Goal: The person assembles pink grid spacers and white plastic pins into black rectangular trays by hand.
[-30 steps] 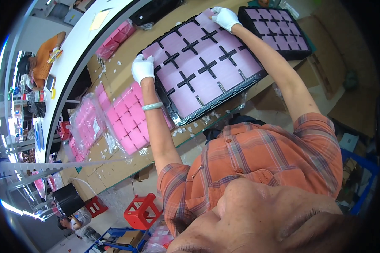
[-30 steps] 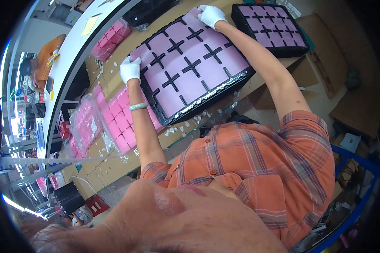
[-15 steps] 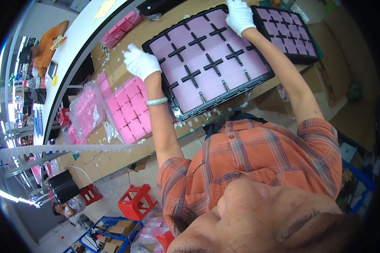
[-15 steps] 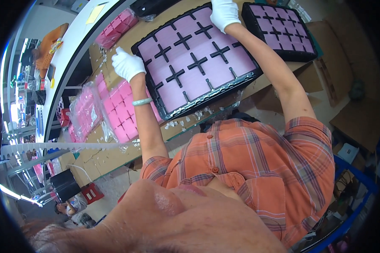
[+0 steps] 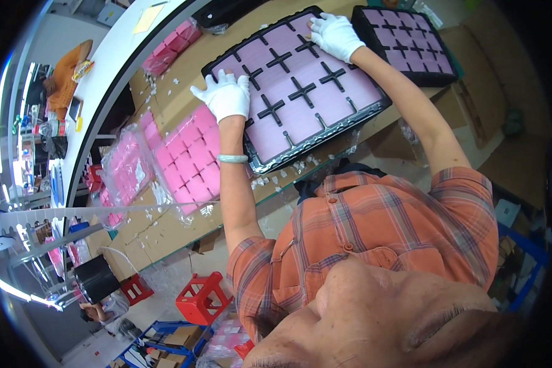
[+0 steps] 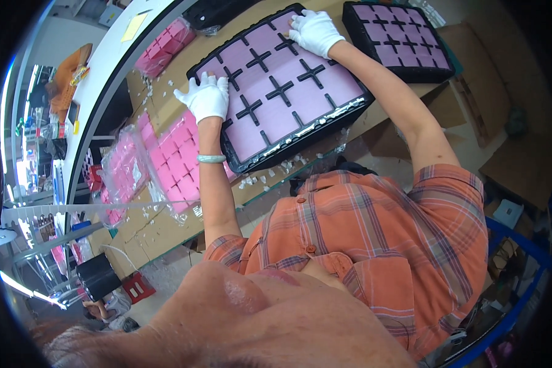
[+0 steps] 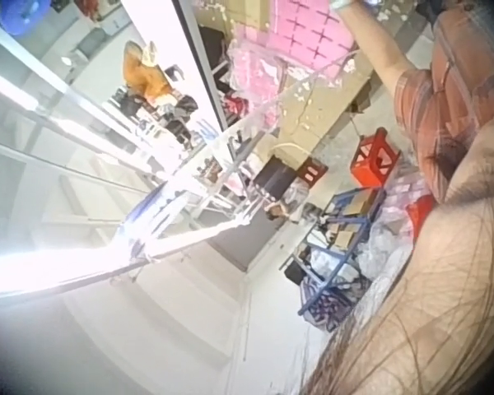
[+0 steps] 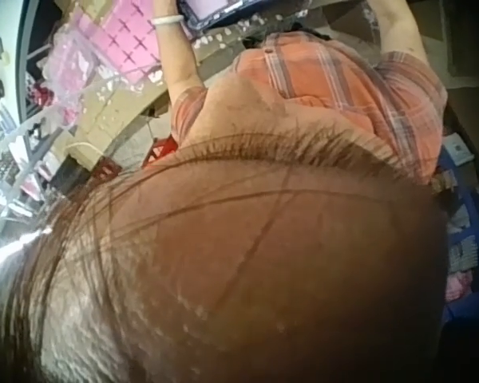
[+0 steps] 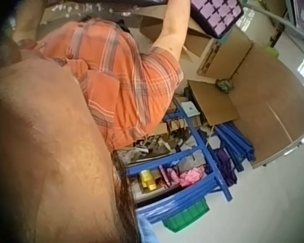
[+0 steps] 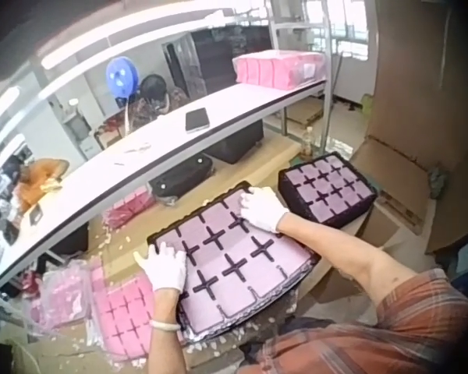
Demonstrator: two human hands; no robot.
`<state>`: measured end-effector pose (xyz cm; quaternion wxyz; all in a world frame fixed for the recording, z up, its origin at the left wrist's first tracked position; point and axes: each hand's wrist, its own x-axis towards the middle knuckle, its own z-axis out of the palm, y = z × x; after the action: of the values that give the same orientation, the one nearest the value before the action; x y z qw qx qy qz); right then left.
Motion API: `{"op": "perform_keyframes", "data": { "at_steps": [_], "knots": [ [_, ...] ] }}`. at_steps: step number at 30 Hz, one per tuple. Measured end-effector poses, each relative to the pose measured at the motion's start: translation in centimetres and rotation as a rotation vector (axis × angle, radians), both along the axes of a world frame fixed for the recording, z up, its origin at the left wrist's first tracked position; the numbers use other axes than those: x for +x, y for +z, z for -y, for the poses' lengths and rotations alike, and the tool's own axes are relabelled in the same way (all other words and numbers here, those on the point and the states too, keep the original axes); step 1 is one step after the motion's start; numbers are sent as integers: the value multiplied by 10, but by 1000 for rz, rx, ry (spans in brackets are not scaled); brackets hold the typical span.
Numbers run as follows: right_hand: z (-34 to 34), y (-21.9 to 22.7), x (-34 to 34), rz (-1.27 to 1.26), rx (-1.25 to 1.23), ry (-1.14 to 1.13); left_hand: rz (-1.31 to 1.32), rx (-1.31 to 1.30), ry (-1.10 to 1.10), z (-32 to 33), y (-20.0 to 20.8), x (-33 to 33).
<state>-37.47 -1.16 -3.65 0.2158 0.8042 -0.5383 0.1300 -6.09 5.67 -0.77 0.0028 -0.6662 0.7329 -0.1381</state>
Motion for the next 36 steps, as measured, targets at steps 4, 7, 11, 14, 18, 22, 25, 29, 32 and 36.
{"op": "perform_keyframes", "data": {
  "at_steps": [4,7,11,14,18,22,25,29,32,36],
  "knots": [
    [1,-1,-10,78,2,-2,-34,-40,9,2,0,13],
    [-23,12,-28,293,0,25,-2,-38,-65,-23,16,21],
    [-115,46,-42,429,-131,273,-302,-176,-295,-101,30,9],
    [-180,56,-35,301,67,303,-317,-100,-359,-166,35,-29],
    [-201,29,-47,157,95,213,-91,-10,-131,-202,13,-27],
    [-191,36,-57,17,41,147,-141,-52,-201,-199,17,-9],
    [-196,28,-67,340,-32,172,-781,-89,-249,-200,-9,28],
    [-206,10,-84,886,249,-126,-1499,39,227,-215,-17,32],
    [-205,6,-87,831,329,-202,-1694,172,296,-205,-16,37],
    [-202,-3,-99,974,369,-265,-2029,371,397,-196,-20,49]
  ]
}}
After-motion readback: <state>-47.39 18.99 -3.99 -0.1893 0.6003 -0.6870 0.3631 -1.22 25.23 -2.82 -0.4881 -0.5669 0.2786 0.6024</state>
